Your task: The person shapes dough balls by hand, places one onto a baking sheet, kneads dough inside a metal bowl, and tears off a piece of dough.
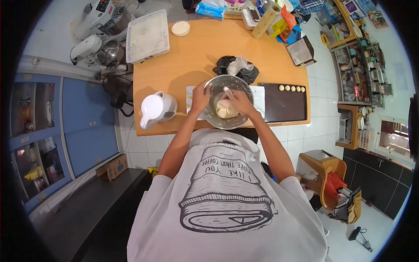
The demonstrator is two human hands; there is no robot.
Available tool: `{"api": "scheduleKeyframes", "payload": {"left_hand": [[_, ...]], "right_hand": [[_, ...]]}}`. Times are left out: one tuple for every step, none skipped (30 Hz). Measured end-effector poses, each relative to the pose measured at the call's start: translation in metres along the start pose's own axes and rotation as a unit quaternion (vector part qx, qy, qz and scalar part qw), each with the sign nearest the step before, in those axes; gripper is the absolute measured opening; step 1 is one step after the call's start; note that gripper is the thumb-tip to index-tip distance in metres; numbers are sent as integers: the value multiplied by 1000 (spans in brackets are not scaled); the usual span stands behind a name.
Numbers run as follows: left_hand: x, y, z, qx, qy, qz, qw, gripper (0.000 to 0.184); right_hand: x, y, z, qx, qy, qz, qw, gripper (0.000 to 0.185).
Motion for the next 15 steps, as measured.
{"api": "scheduleKeyframes", "payload": {"left_hand": [[1,1,-2,9,1,8,1000,33],[3,1,-3,17,1,14,1000,33],[6,1,-5,16,-4,13,1000,33],[7,2,-6,15,-7,12,1000,33],[8,2,-8,13,-9,12,1000,33],[8,2,-9,9,-5,16,1000,33],[8,2,-8,4,0,21,1000,33],[9,1,-9,-2,5,24,1000,34],[8,1,-8,-14,-3,14,1000,33],[8,2,-8,-25,-12,4,1000,33],[9,2,-8,-38,-20,-5,999,33],[10,2,-8,-24,-28,0,999,33],[11,3,-9,-12,-36,8,999,33],[11,2,-11,-1,-42,14,999,33],[10,1,-9,3,-36,21,999,31]], "right_hand": [[4,-2,-8,0,-73,18,997,39],[12,-1,-8,-53,-126,48,990,40],[23,1,-4,-105,-177,78,975,40],[34,3,-2,-157,-228,106,955,40],[45,0,3,-145,-271,146,940,42],[52,-4,0,-147,-321,143,925,42],[57,-8,-9,-148,-370,138,907,43],[61,-12,-16,-147,-417,133,887,43],[62,-14,-20,-115,-403,127,899,41],[61,-15,-23,-83,-389,120,910,38],[61,-15,-24,-50,-374,112,919,36],[63,-10,-16,-87,-394,128,906,38],[65,-3,-3,-125,-412,143,891,40],[68,4,9,-163,-428,156,875,42],[68,8,9,-157,-421,156,880,41]]}}
Point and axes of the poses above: each hand's wrist, its own y-axis towards the middle knuckle, its own x-axis out of the palm, z = x × y, the point moved 2 cm from there along y, towards the middle knuckle, and after that the axes turned 10 degrees about y, right-handed, at the moved point
